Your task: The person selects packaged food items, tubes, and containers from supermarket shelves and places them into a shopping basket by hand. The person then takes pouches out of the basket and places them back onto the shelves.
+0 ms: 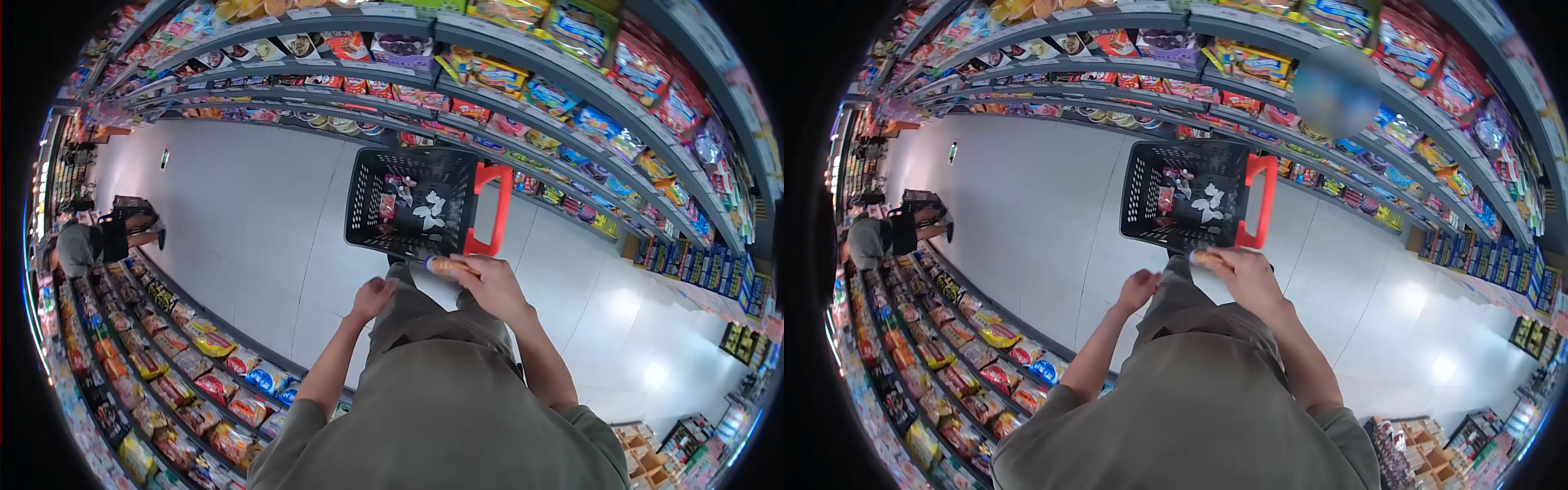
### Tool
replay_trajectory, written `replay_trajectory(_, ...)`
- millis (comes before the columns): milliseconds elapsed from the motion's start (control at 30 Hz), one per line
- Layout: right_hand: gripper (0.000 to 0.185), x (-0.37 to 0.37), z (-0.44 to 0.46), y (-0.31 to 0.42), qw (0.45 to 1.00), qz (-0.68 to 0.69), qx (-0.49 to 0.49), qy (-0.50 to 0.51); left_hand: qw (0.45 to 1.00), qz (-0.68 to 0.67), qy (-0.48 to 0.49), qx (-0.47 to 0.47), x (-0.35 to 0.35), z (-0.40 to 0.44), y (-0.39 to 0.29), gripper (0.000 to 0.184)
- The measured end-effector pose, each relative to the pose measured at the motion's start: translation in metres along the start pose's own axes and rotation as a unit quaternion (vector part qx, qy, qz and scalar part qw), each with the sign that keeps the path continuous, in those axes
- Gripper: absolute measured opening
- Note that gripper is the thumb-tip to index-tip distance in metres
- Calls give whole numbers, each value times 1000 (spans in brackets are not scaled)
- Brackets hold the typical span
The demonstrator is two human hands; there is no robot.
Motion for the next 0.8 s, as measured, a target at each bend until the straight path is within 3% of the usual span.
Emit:
replay_trajectory(33, 32, 18, 20, -8, 999, -20, 23, -32, 999, 49, -5, 22, -5, 10, 49, 47)
replay_trajectory(100, 29, 63, 64, -45, 992, -86, 12, -87, 987, -114, 64, -91, -26, 14, 108, 42)
replay_trajectory(167, 31, 110, 104, -85, 984, -69, 141, -89, 960, -206, 68, -180, -40, 20, 178, 36)
replay_trajectory(200, 31, 131, 120, -101, 984, -71, 148, -76, 943, -248, 46, -218, -47, 20, 208, 34)
replay_trajectory(233, 33, 152, 135, -116, 978, -103, 160, -90, 939, -252, 48, -230, -57, 15, 218, 34)
replay_trajectory(300, 35, 196, 169, -158, 971, -132, 177, -93, 900, -282, -69, -326, -74, 5, 240, 31)
replay_trajectory(400, 35, 255, 216, -219, 966, -90, 223, -100, 859, -359, -47, -363, -72, -11, 281, 30)
replay_trajectory(500, 32, 310, 269, -283, 957, -138, 248, -56, 844, -364, -35, -393, -47, -27, 308, 28)
replay_trajectory(567, 31, 345, 309, -321, 961, -121, 242, -52, 809, -430, -50, -397, -31, -40, 323, 28)
replay_trajectory(667, 28, 399, 351, -387, 972, -91, 212, -35, 819, -359, 10, -447, -21, -39, 328, 31)
replay_trajectory(733, 31, 430, 378, -421, 969, -190, 155, -37, 808, -361, 11, -465, -12, -39, 349, 32)
replay_trajectory(800, 33, 451, 397, -448, 972, -185, 145, -22, 792, -344, 14, -504, -11, -38, 372, 32)
Point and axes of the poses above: each hand's wrist, its own z-axis towards the middle knuckle, its own x-axis out of the palm, y = z × x, the point moved 1 cm from there along z, towards the middle knuckle, and after that the axes turned 6 degrees about x, right-handed, at the moved point
